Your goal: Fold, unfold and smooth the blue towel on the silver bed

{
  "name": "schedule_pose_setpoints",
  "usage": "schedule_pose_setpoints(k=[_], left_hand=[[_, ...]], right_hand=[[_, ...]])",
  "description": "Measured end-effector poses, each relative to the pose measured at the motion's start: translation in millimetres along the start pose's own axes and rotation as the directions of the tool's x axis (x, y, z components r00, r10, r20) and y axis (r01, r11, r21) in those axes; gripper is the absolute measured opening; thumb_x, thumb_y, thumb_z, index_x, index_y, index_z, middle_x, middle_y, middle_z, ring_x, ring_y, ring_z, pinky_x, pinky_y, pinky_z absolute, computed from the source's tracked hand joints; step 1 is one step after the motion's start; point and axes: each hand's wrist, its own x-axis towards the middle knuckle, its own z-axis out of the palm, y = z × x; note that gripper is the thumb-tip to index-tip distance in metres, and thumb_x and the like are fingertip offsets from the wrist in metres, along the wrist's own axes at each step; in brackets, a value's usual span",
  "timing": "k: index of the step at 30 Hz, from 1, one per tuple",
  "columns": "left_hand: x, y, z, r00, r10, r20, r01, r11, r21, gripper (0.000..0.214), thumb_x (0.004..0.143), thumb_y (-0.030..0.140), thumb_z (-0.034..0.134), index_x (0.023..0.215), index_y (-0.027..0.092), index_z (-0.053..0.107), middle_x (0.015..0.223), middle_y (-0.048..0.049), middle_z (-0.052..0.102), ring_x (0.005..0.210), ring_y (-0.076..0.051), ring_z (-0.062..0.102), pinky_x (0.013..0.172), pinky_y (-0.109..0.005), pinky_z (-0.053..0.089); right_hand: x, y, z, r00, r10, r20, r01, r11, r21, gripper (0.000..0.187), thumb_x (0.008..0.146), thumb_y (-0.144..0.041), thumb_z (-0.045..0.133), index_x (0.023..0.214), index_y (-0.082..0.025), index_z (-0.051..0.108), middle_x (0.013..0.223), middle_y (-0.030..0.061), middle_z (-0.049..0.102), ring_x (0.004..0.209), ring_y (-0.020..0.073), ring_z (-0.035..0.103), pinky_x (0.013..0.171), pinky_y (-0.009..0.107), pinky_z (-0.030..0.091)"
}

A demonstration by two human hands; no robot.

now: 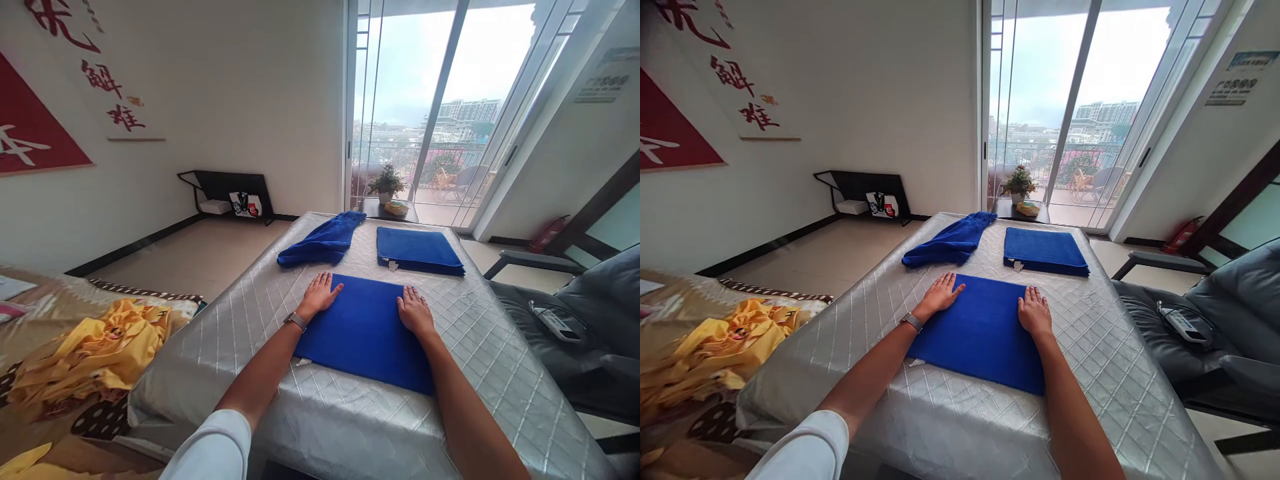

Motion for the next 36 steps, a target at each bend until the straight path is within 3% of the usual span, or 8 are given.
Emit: schedule_pose_setpoints(k=[4,7,11,13,16,22,31,36], left_hand=[[5.2,24.5,-9.4,0.997,-0.063,-0.049,0.066,0.996,0.055,0.083,0.103,0.063,0.017,0.155,0.001,0.036,0.162,-0.0221,0.033,0.152,-0.033,0.027,0.125,-0.045,0.019],[6.4,73.1,-6.9,0.987,0.14,-0.083,-0.139,0.99,0.018,0.081,0.103,0.062,0.015,0.153,0.003,0.04,0.161,-0.0205,0.036,0.152,-0.03,0.028,0.125,-0.043,0.021],[1.7,153.1,8.8,0.9,0.432,-0.053,-0.436,0.895,-0.1,0.075,0.105,0.059,0.011,0.154,0.009,0.04,0.161,-0.0148,0.04,0.151,-0.023,0.032,0.124,-0.039,0.025],[-1.9,181.4,16.9,0.867,0.491,-0.082,-0.498,0.857,-0.134,0.073,0.106,0.057,0.009,0.155,0.011,0.037,0.161,-0.0132,0.039,0.151,-0.021,0.031,0.124,-0.04,0.024],[-5.5,195.8,24.3,0.879,0.468,-0.09,-0.476,0.865,-0.161,0.073,0.105,0.055,0.006,0.157,0.013,0.035,0.161,-0.012,0.039,0.152,-0.021,0.03,0.125,-0.04,0.023],[-1.5,152.4,23.6,0.932,0.361,-0.03,-0.362,0.921,-0.147,0.078,0.103,0.061,0.008,0.159,0.012,0.033,0.165,-0.0108,0.031,0.155,-0.024,0.022,0.127,-0.043,0.017],[4.7,23.3,9.2,0.997,0.061,-0.046,-0.064,0.996,-0.064,0.084,0.101,0.066,0.008,0.158,0.009,0.032,0.166,-0.0137,0.028,0.154,-0.026,0.022,0.127,-0.043,0.015],[4.4,-1.3,12.0,0.996,0.008,-0.092,-0.013,0.998,-0.06,0.084,0.102,0.066,0.009,0.158,0.007,0.032,0.166,-0.0142,0.027,0.155,-0.025,0.021,0.126,-0.041,0.016]], right_hand=[[0.4,-0.4,1.0,1.0,-0.003,-0.008,0.003,1.0,0.01,0.066,0.103,-0.038,0.015,0.161,-0.006,0.021,0.17,0.0083,0.018,0.156,0.02,0.011,0.126,0.038,0.009],[0.4,-0.7,1.3,1.0,-0.002,-0.01,0.002,1.0,-0.001,0.066,0.104,-0.038,0.015,0.161,-0.006,0.022,0.169,0.0096,0.019,0.156,0.0204,0.012,0.126,0.039,0.01],[-2.3,1.6,1.6,0.999,-0.03,-0.022,0.028,0.998,-0.055,0.064,0.103,-0.034,0.018,0.161,-0.008,0.024,0.169,0.0104,0.021,0.156,0.0209,0.014,0.125,0.039,0.013],[-4.1,3.7,1.9,0.998,-0.053,-0.021,0.051,0.994,-0.095,0.062,0.102,-0.029,0.022,0.162,-0.012,0.024,0.17,0.0086,0.02,0.156,0.0198,0.012,0.125,0.038,0.013],[-5.2,5.2,2.2,0.998,-0.064,-0.022,0.061,0.992,-0.115,0.062,0.102,-0.027,0.025,0.162,-0.013,0.024,0.17,0.0072,0.019,0.156,0.0191,0.011,0.125,0.036,0.012],[-2.6,0.2,-0.4,1.0,-0.013,-0.017,0.012,0.999,-0.033,0.065,0.104,-0.037,0.016,0.161,-0.008,0.023,0.169,0.0088,0.02,0.156,0.0199,0.013,0.125,0.038,0.011],[-2.7,-0.9,-2.8,1.0,0.001,-0.001,-0.001,1.0,0.0,0.066,0.103,-0.038,0.015,0.161,-0.007,0.023,0.169,0.0078,0.018,0.156,0.019,0.012,0.126,0.037,0.008],[-1.5,-0.5,-2.2,1.0,0.005,-0.005,-0.005,1.0,-0.015,0.066,0.104,-0.038,0.014,0.161,-0.007,0.022,0.17,0.0069,0.019,0.156,0.0194,0.012,0.126,0.037,0.009]])
